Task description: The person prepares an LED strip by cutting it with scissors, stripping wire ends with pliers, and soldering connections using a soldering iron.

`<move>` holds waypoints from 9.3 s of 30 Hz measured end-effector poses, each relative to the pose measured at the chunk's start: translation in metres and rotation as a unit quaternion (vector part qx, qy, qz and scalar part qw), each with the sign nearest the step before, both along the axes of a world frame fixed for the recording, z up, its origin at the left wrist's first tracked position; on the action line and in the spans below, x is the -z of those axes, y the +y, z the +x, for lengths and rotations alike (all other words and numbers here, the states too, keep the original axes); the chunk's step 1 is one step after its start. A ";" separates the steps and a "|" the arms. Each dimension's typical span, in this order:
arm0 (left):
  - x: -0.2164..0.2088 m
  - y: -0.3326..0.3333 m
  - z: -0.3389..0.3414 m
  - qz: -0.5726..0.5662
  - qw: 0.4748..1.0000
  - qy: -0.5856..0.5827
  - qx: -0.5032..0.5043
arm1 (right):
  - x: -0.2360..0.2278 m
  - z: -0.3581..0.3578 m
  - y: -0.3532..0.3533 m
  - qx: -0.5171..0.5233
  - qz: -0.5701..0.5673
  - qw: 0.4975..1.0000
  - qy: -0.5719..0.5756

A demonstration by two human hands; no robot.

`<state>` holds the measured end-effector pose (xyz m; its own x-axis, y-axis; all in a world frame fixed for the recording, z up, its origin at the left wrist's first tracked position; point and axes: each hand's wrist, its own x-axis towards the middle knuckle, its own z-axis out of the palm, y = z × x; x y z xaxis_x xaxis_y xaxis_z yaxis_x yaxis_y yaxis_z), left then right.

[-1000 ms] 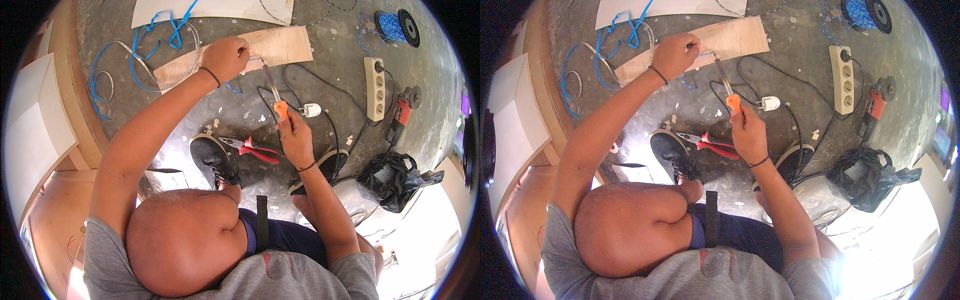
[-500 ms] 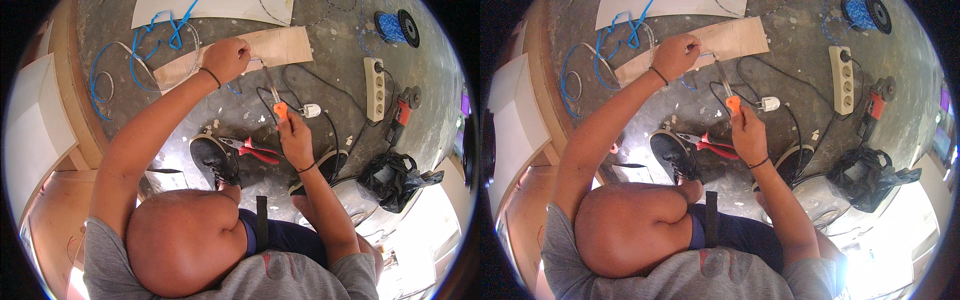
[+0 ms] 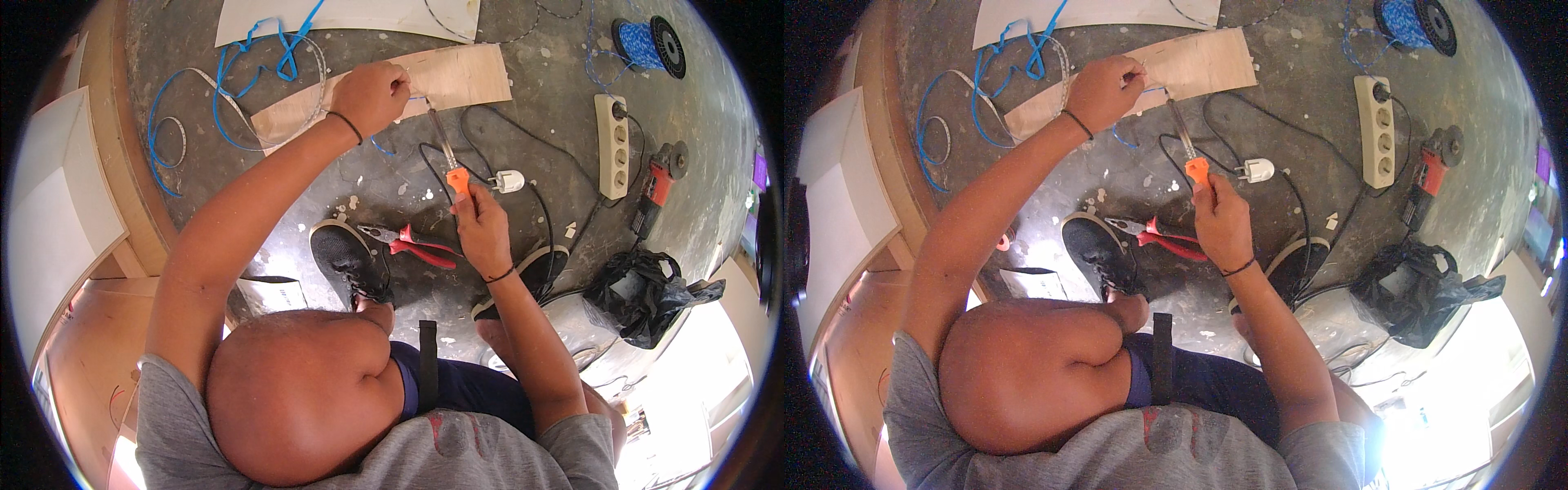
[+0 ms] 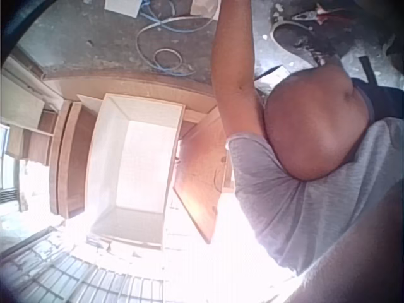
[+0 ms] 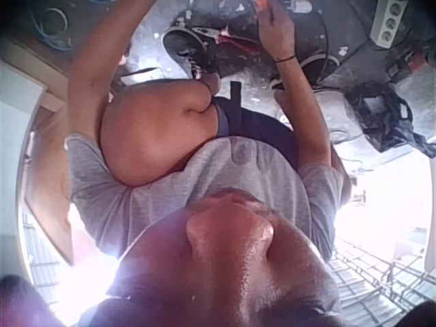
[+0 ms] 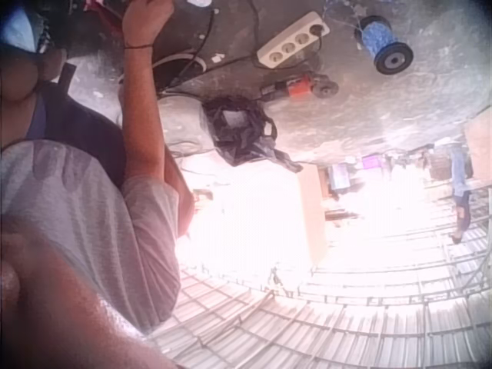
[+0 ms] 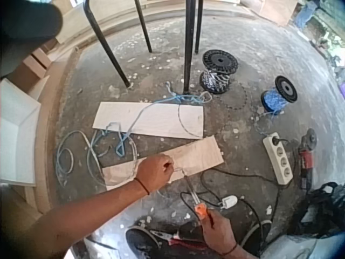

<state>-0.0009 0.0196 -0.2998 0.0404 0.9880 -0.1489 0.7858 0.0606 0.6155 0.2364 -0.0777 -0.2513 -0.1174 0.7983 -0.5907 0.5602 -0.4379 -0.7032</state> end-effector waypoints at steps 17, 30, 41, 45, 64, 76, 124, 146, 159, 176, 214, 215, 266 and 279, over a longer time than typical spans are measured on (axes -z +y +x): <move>0.006 -0.002 0.000 0.032 0.999 -0.037 -0.016 | 0.004 0.001 -0.002 -0.006 0.013 1.000 -0.005; 0.007 -0.002 -0.001 0.011 1.000 -0.017 0.002 | 0.004 0.001 -0.002 -0.009 0.020 1.000 -0.009; 0.007 -0.002 0.000 0.006 1.000 -0.018 0.006 | 0.005 0.003 -0.002 0.001 0.008 1.000 -0.001; 0.008 -0.002 0.001 0.019 0.999 -0.030 -0.002 | 0.001 0.001 -0.001 0.002 0.005 1.000 -0.005; 0.011 -0.004 0.003 0.028 0.999 -0.030 -0.003 | 0.001 0.001 0.000 -0.014 0.010 1.000 -0.013; 0.008 -0.003 0.003 0.030 0.999 -0.026 0.002 | 0.005 0.003 -0.002 -0.001 0.001 1.000 -0.003; -0.003 -0.038 -0.013 0.037 0.983 -0.116 -0.134 | 0.008 0.007 -0.001 0.039 -0.015 0.998 0.047; 0.011 -0.030 0.004 0.076 0.993 -0.076 -0.046 | 0.007 0.010 -0.001 0.027 -0.028 0.997 0.061; 0.004 -0.018 -0.001 0.014 0.993 -0.083 -0.081 | 0.007 0.008 -0.002 0.058 -0.022 0.995 0.076; -0.011 -0.005 -0.009 -0.143 0.971 -0.165 -0.101 | 0.005 0.007 0.002 0.051 -0.008 0.994 0.092; -0.013 -0.005 -0.026 -0.300 0.831 -0.458 -0.097 | 0.001 0.016 0.015 0.033 -0.015 0.992 0.123; -0.012 -0.005 -0.026 -0.300 0.831 -0.458 -0.096 | 0.002 0.016 0.015 0.033 -0.014 0.992 0.122; -0.012 -0.003 -0.028 -0.311 0.824 -0.463 -0.102 | 0.006 0.016 0.011 0.018 -0.011 0.991 0.132; -0.016 0.000 -0.049 -0.078 0.991 -0.097 -0.040 | 0.004 0.054 0.058 0.067 0.122 0.990 -0.005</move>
